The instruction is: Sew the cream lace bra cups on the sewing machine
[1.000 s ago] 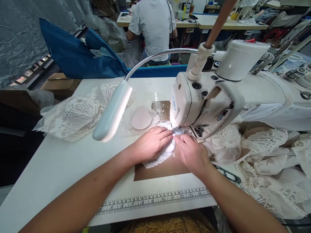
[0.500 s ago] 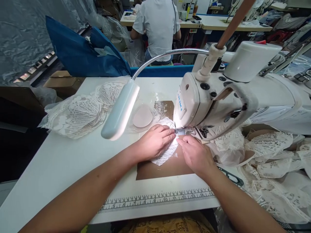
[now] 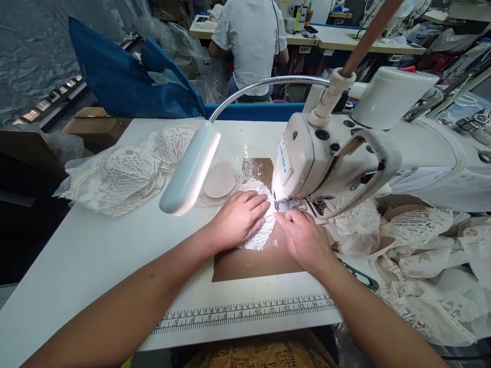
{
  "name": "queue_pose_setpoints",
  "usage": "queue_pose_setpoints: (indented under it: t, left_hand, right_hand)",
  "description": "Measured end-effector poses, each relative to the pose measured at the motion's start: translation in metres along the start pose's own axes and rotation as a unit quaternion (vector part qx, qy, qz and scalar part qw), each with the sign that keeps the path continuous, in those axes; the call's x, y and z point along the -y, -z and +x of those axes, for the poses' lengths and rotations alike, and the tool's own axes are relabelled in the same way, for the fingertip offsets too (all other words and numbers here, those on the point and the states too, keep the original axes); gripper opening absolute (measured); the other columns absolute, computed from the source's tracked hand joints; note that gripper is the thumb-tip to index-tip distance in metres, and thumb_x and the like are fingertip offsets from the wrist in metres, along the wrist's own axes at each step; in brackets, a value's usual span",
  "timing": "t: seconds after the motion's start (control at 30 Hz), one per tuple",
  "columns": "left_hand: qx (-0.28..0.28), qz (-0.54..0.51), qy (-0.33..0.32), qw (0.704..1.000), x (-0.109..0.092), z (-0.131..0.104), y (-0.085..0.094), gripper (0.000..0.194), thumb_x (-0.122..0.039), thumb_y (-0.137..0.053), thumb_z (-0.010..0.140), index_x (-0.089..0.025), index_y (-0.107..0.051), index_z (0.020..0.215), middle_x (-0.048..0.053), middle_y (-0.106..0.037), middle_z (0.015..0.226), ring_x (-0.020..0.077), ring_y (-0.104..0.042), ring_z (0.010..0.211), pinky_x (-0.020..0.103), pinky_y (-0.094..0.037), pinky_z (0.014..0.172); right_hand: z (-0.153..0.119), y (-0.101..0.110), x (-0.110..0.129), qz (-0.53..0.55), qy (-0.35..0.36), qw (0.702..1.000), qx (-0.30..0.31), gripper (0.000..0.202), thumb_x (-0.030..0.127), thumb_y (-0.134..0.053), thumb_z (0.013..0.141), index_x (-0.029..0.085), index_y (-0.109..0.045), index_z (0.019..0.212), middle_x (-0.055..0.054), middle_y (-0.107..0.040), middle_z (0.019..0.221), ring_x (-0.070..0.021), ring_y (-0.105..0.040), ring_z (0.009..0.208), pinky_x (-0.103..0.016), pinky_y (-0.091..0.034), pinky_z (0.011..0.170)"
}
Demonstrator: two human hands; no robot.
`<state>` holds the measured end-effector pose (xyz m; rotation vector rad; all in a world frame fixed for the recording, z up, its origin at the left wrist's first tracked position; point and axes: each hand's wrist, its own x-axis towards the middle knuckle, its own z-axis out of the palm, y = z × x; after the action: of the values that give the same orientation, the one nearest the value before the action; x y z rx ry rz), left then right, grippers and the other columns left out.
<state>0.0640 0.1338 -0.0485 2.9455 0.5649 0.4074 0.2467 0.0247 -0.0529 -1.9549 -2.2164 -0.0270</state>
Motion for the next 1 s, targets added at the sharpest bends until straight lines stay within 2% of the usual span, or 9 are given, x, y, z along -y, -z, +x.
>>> queue_pose_setpoints:
  t: [0.1,0.2,0.27,0.37,0.47,0.6,0.83,0.93,1.0]
  left_hand:
    - [0.003,0.003,-0.015,1.000,0.001,-0.004,0.002,0.035,-0.026,-0.045,0.094,-0.011,-0.056,0.124,0.015,-0.059,0.122,0.0310,-0.049,0.113,0.046,-0.041,0.094]
    - [0.022,-0.019,-0.045,0.999,-0.001,-0.007,0.006,0.033,-0.031,-0.048,0.094,-0.012,-0.057,0.120,0.014,-0.058,0.121,0.0278,-0.053,0.105,0.042,-0.042,0.089]
    - [0.037,-0.027,-0.039,0.998,-0.004,-0.007,0.006,0.028,-0.032,-0.049,0.094,-0.013,-0.062,0.109,0.012,-0.062,0.107,0.0239,-0.055,0.092,0.038,-0.044,0.080]
    - [0.035,-0.017,-0.011,0.999,-0.007,-0.006,0.004,0.024,-0.025,-0.045,0.095,-0.013,-0.062,0.083,0.008,-0.061,0.082,0.0189,-0.053,0.075,0.031,-0.039,0.066]
    - [0.014,-0.047,0.003,0.999,-0.007,-0.005,0.004,0.025,-0.022,-0.044,0.095,-0.014,-0.059,0.076,0.005,-0.059,0.075,0.0163,-0.051,0.069,0.028,-0.037,0.063]
    - [0.020,-0.120,0.010,0.992,-0.003,-0.004,0.008,0.027,-0.022,-0.043,0.095,-0.015,-0.057,0.073,0.004,-0.059,0.073,0.0154,-0.053,0.069,0.027,-0.040,0.065]
    - [0.041,-0.140,0.014,0.989,-0.001,-0.003,0.013,0.025,-0.026,-0.041,0.095,-0.015,-0.061,0.084,0.007,-0.064,0.083,0.0183,-0.057,0.077,0.030,-0.045,0.072]
    - [0.040,-0.133,-0.037,0.990,0.001,-0.004,0.012,0.027,-0.030,-0.045,0.095,-0.014,-0.062,0.107,0.012,-0.064,0.112,0.0239,-0.057,0.100,0.036,-0.045,0.085]
    - [0.047,-0.121,-0.079,0.988,0.003,-0.006,0.011,0.035,-0.031,-0.044,0.095,-0.015,-0.056,0.125,0.012,-0.059,0.129,0.0270,-0.052,0.115,0.041,-0.042,0.094]
  right_hand:
    - [-0.004,0.000,-0.002,0.018,0.019,1.000,-0.007,0.043,0.007,-0.043,0.085,0.026,-0.065,0.117,-0.003,-0.061,0.082,-0.0172,-0.046,0.071,-0.029,-0.028,0.056]
    - [-0.008,-0.001,-0.004,0.040,0.038,0.998,-0.023,0.041,0.007,-0.043,0.085,0.024,-0.067,0.113,-0.003,-0.061,0.082,-0.0168,-0.046,0.071,-0.028,-0.029,0.058]
    - [-0.009,-0.003,-0.006,0.052,0.035,0.998,-0.030,0.040,0.007,-0.042,0.086,0.022,-0.067,0.113,-0.004,-0.062,0.083,-0.0167,-0.048,0.072,-0.028,-0.031,0.059]
    - [-0.010,-0.006,-0.007,0.065,0.013,0.997,-0.027,0.038,0.010,-0.042,0.088,0.021,-0.066,0.115,-0.005,-0.063,0.083,-0.0166,-0.050,0.073,-0.028,-0.032,0.059]
    - [-0.009,-0.007,-0.007,0.080,0.004,0.997,-0.019,0.038,0.011,-0.041,0.089,0.020,-0.066,0.116,-0.005,-0.063,0.084,-0.0166,-0.053,0.075,-0.028,-0.033,0.060]
    - [-0.009,-0.005,-0.006,0.093,-0.002,0.996,-0.012,0.037,0.011,-0.041,0.088,0.020,-0.066,0.114,-0.006,-0.064,0.088,-0.0166,-0.054,0.078,-0.028,-0.035,0.062]
    - [-0.006,0.004,-0.002,0.035,0.042,0.999,0.005,0.044,0.004,-0.045,0.081,0.023,-0.065,0.116,-0.004,-0.060,0.086,-0.0174,-0.046,0.074,-0.029,-0.031,0.059]
    - [-0.006,0.005,0.000,0.017,0.050,0.999,0.012,0.045,0.003,-0.046,0.078,0.022,-0.066,0.114,-0.005,-0.058,0.083,-0.0181,-0.045,0.073,-0.029,-0.031,0.061]
    - [-0.008,0.004,0.002,0.012,0.044,0.999,0.014,0.046,0.001,-0.046,0.077,0.021,-0.066,0.113,-0.005,-0.058,0.083,-0.0178,-0.044,0.072,-0.029,-0.031,0.061]
